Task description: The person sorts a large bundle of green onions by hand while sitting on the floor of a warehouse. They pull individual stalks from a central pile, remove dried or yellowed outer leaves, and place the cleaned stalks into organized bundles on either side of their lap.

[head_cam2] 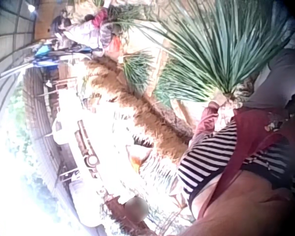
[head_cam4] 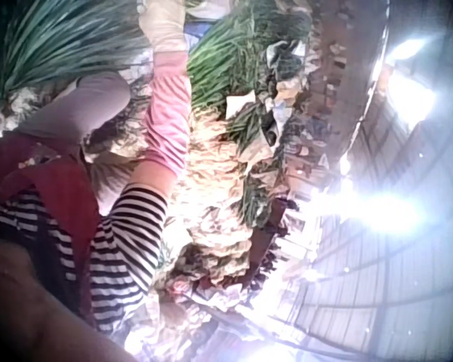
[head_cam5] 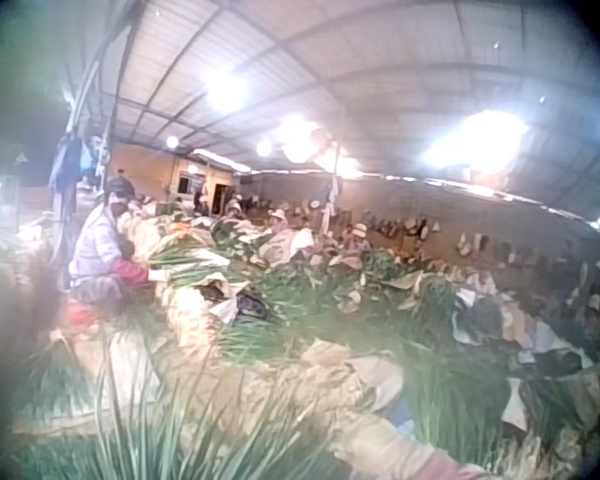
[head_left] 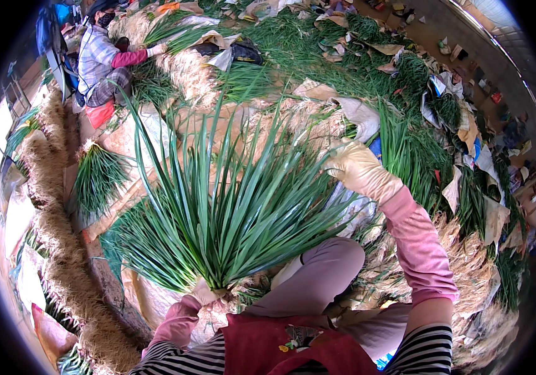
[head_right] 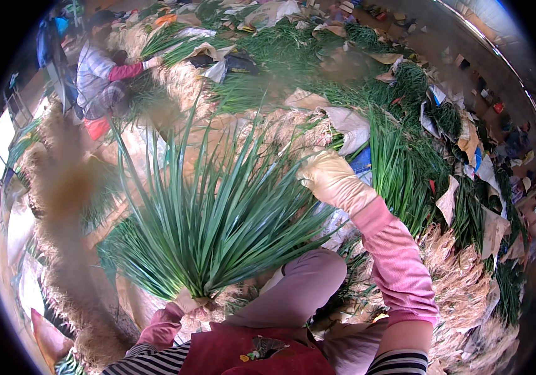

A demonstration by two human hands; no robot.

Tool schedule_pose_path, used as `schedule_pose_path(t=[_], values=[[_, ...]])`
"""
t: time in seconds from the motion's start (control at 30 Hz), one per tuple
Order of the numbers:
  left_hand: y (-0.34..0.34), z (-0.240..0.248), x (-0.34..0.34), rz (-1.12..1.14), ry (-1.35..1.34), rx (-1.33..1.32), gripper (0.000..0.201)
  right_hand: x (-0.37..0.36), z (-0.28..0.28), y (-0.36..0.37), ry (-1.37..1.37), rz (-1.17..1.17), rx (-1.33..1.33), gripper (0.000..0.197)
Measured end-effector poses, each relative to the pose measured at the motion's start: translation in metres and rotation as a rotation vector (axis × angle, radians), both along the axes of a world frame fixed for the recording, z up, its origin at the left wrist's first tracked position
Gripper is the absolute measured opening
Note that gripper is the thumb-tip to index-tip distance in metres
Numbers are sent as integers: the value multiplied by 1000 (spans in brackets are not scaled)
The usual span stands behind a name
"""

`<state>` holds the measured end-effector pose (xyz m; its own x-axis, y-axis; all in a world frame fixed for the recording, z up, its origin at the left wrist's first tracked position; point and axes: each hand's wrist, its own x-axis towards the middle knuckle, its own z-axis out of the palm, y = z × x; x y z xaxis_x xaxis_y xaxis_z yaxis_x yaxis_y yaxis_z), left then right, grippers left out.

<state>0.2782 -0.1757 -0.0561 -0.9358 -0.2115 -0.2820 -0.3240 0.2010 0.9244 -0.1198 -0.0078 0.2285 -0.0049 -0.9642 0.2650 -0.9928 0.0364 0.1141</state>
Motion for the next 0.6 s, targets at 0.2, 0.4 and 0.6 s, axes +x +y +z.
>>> schedule_pose_path(t=[0.2, 0.4, 0.6], values=[[1, 22, -9, 45, -387, 196, 24, 8, -26, 15, 120, -113, -153, 13], [19, 30, -7, 124, 21, 59, 38, -37, -16, 26, 312, -604, -178, 20], [13, 22, 0, 285, -218, 236, 29, -20, 55, 157, -969, -719, -643, 13]])
